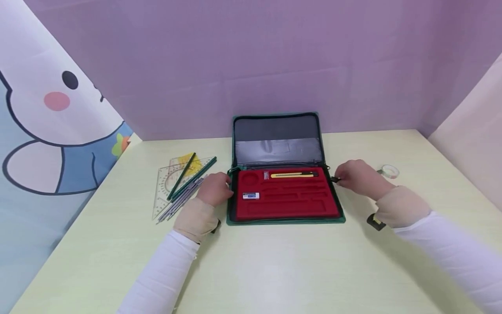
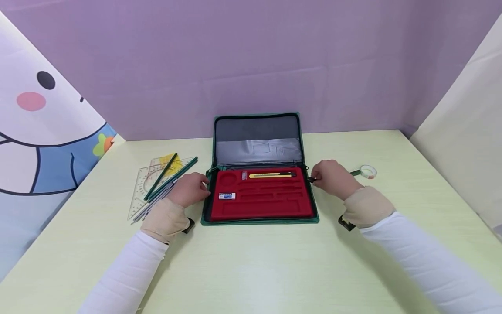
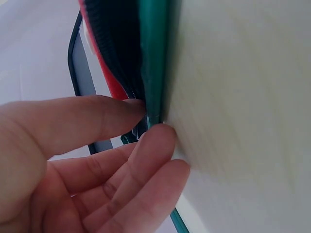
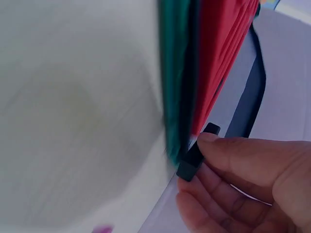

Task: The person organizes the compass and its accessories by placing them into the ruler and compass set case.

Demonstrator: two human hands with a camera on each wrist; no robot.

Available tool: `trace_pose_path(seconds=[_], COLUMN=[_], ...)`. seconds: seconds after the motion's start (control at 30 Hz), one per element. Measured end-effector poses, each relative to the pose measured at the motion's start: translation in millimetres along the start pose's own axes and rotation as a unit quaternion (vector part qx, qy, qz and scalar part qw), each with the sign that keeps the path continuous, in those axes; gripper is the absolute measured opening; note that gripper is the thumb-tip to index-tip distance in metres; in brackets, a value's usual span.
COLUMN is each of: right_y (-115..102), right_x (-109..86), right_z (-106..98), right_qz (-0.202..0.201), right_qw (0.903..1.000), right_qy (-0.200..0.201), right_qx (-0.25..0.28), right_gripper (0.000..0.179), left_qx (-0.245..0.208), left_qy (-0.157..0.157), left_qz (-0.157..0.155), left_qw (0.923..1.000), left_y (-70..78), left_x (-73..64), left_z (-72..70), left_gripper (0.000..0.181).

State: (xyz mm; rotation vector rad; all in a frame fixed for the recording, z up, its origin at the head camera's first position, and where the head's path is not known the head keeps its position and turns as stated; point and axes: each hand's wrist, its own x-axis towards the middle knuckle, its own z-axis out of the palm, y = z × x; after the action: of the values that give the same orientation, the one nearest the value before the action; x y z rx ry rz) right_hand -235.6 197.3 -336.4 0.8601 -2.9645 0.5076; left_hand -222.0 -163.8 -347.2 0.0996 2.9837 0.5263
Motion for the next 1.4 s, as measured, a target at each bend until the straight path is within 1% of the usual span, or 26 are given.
trace_pose_path(seconds=[0.07, 0.27, 0.43, 0.53, 0.73, 1.0, 1.27, 1.4], right_y=[-9, -33, -47, -54, -70, -81, -86, -87], right_x=[4.1, 14.3, 19.4, 23.2, 32.2, 36.4, 37.6, 37.8], right_z=[2, 10, 20, 26, 31, 37, 38, 38], right_qz=[-0.004, 0.0, -0.02, -0.037, -0.041, -0.026, -0.014, -0.014], right_qw=[0.9999, 0.9989, 0.9974, 0.9962, 0.9958, 0.9955, 0.9951, 0.9948], right_qy=[-0.01, -0.042, -0.049, -0.05, -0.05, -0.062, -0.063, -0.066], right_qx=[0.005, 0.021, 0.048, 0.06, 0.065, 0.067, 0.074, 0.076], right_gripper=[0.006, 0.013, 0.014, 0.015, 0.018, 0.024, 0.025, 0.025], left_qx=[-0.001, 0.0, 0.003, 0.004, 0.005, 0.004, 0.003, 0.003], left_qy=[0.0, 0.007, 0.009, 0.006, 0.01, 0.007, -0.001, -0.001], left_qz=[-0.001, 0.002, 0.011, 0.009, 0.011, 0.012, 0.002, 0.005], left_qw=[1.0, 1.0, 0.9999, 0.9999, 0.9999, 0.9999, 1.0, 1.0], left_y=[-0.6, -1.3, -0.2, 0.4, 0.3, 1.4, 2.3, 1.9], left_x=[0.2, 0.0, -1.3, -1.5, -1.2, -1.4, -0.7, -0.1], left_z=[0.0, -0.6, -0.7, -0.6, -1.8, -3.3, -4.2, -4.5], left_gripper=[0.026, 0.027, 0.026, 0.026, 0.026, 0.025, 0.026, 0.026])
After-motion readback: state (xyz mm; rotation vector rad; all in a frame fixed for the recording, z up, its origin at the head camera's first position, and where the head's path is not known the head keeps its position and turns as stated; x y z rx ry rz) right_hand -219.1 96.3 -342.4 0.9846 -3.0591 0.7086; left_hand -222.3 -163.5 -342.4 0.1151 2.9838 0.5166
